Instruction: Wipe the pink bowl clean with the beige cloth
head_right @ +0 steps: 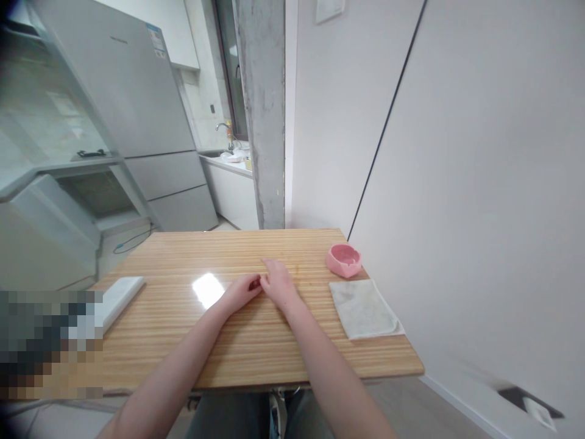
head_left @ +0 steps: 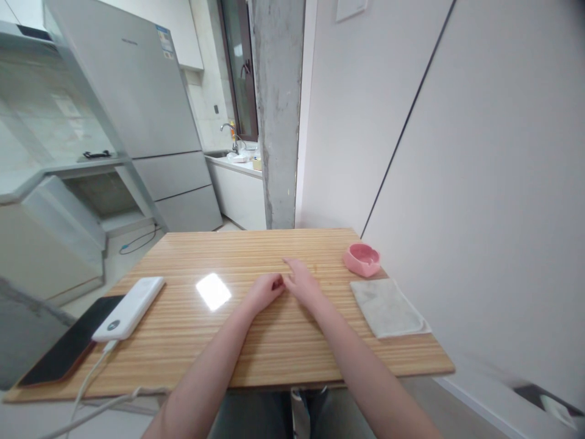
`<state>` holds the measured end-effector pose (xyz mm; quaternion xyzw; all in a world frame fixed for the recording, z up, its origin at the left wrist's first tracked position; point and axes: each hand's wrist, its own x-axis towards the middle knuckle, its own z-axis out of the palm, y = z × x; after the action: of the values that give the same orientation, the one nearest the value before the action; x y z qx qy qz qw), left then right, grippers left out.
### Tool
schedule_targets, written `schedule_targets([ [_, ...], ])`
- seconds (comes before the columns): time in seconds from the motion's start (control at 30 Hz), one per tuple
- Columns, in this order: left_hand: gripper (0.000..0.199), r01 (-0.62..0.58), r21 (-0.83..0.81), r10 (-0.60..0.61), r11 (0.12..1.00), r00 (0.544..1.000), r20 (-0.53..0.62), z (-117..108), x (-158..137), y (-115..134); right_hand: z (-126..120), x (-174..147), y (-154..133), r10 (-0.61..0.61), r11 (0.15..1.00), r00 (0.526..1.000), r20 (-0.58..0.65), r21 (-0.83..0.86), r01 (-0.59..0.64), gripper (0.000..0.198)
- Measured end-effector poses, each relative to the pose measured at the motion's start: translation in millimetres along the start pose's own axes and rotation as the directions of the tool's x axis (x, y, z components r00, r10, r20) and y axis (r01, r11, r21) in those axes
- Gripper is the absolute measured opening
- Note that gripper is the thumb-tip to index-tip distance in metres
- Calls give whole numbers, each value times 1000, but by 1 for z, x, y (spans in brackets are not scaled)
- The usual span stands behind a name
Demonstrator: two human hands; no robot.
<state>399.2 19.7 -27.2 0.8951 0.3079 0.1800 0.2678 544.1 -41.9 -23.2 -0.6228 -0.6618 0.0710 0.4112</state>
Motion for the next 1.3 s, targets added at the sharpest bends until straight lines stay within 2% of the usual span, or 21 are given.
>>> schedule_targets([
  [0.03,14,11,14,-11,1000,1000,7,-1,-1,1,-16,-1,6,43,996,995,-89,-68,-49,45],
  [0.1,17,8,19,-9,1000,1000,12,-1,-2,3,-49,-7,23,166,947,952,-257,-227,-227,43],
  [0.2,17,-7,-21,7,1000,1000,11,-1,-4,7,-91,-26,56,294,739,862,-413,-474,-479,39],
  [0.27,16,-19,-36,19,999,1000,15,0,-5,9,-106,-41,78,329,661,844,-424,-535,-526,38],
  [0.37,17,-27,-39,28,999,1000,15,0,-5,11,-113,-53,103,303,672,879,-370,-571,-472,28],
  [0.47,17,-13,-28,14,1000,1000,12,-1,-4,9,-111,-53,115,205,742,919,-338,-559,-371,14],
  [0.57,18,-17,20,17,1000,1000,0,-2,-3,7,-105,-47,112,158,817,929,-334,-484,-313,10],
  [0.67,17,-95,87,104,992,988,-111,-2,-4,12,-95,-40,90,103,900,955,-277,-384,-209,12],
  [0.77,33,-209,206,258,956,932,-255,-4,-8,28,-78,-32,54,-52,960,992,-111,-278,19,18],
  [0.83,44,-283,302,358,910,905,-230,-10,-11,41,-62,-29,30,-155,972,988,11,-177,155,24],
  [0.87,43,-313,335,388,889,903,-186,-13,-12,46,-53,-29,20,-196,971,979,50,-127,201,26],
  [0.93,27,-341,360,391,868,917,-73,-21,-15,50,-37,-30,5,-258,962,962,88,-71,265,29],
  [1.0,9,-324,345,347,881,938,-4,-29,-18,47,-25,-33,-5,-300,951,950,87,-51,305,29],
  [1.1,11,-265,322,285,909,958,-16,-40,-26,30,-14,-40,-10,-301,954,954,17,-16,301,35],
  [1.2,11,-127,385,199,914,968,-153,-56,-37,1,-9,-47,-8,-213,977,976,-50,18,214,45],
  [1.3,15,93,472,77,877,941,-329,-80,-48,-38,-3,-50,-2,-111,990,994,18,84,109,42],
])
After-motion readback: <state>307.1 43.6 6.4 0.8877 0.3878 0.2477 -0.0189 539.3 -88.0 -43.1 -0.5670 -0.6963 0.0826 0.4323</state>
